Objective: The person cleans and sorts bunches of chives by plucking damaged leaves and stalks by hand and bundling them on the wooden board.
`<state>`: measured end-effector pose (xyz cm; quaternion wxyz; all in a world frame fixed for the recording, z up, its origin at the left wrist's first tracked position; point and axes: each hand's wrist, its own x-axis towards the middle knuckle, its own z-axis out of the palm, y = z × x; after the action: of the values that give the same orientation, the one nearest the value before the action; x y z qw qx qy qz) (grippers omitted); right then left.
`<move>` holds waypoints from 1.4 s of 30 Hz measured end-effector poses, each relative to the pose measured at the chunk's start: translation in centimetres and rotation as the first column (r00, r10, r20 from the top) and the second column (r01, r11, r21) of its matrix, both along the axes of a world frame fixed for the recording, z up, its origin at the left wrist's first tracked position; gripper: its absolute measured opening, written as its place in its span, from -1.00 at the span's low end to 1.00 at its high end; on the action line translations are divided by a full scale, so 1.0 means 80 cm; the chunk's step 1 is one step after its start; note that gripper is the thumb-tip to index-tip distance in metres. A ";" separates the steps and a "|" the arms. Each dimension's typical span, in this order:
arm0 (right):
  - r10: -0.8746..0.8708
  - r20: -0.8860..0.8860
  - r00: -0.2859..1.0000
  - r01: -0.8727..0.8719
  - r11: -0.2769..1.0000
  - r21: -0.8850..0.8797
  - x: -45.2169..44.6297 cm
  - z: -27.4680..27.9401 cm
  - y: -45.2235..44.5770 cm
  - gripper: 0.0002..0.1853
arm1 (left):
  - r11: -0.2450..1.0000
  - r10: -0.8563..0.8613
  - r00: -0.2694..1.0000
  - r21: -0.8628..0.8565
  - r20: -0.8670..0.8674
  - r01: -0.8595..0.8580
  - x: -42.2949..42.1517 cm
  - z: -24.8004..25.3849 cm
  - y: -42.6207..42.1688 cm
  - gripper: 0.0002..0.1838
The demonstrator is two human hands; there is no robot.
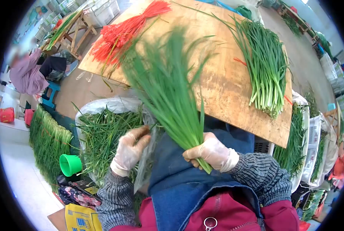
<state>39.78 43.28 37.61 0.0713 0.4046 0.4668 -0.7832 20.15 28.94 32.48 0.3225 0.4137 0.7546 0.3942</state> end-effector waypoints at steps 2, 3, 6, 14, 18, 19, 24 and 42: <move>0.031 -0.125 0.992 -0.038 0.998 -0.052 -0.005 0.016 -0.006 -0.86 | 1.000 -0.005 0.885 0.013 0.465 -0.001 0.009 0.009 -0.009 -0.48; 0.010 -0.165 0.986 -0.020 0.998 -0.062 -0.004 0.023 -0.007 -0.85 | 0.997 -0.074 0.870 0.024 0.488 0.071 0.010 0.019 -0.011 -0.39; -0.073 -0.253 0.965 0.056 0.996 -0.073 0.004 0.061 -0.005 -0.83 | 0.964 -0.261 0.880 0.063 0.396 0.257 0.015 0.042 -0.003 -0.34; -0.273 -0.590 0.760 0.180 0.960 -0.213 -0.022 0.053 0.021 -0.57 | 0.925 -0.329 0.770 0.351 0.547 0.145 0.023 0.081 0.047 -0.26; -0.376 -0.563 0.736 0.166 0.906 -0.389 -0.049 -0.003 0.000 -0.66 | 0.974 -0.180 0.780 0.219 0.600 0.057 0.012 0.085 0.068 -0.31; -0.391 -0.518 0.761 0.167 0.889 -0.425 -0.053 -0.020 -0.005 -0.67 | 0.985 -0.124 0.798 0.173 0.589 0.025 0.011 0.076 0.070 -0.36; -0.386 -0.412 0.825 0.153 0.855 -0.496 -0.058 -0.062 -0.039 -0.65 | 0.994 -0.003 0.777 -0.082 0.629 0.070 -0.010 0.041 0.063 -0.40; -0.469 -0.353 0.810 0.192 0.779 -0.596 -0.053 -0.092 -0.068 -0.64 | 0.998 0.047 0.622 -0.056 0.782 -0.004 0.013 0.017 0.076 -0.59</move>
<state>35.53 37.86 30.28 -0.0813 0.2376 0.1512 -0.9561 21.20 35.01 33.88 0.6228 0.1826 0.5547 0.5207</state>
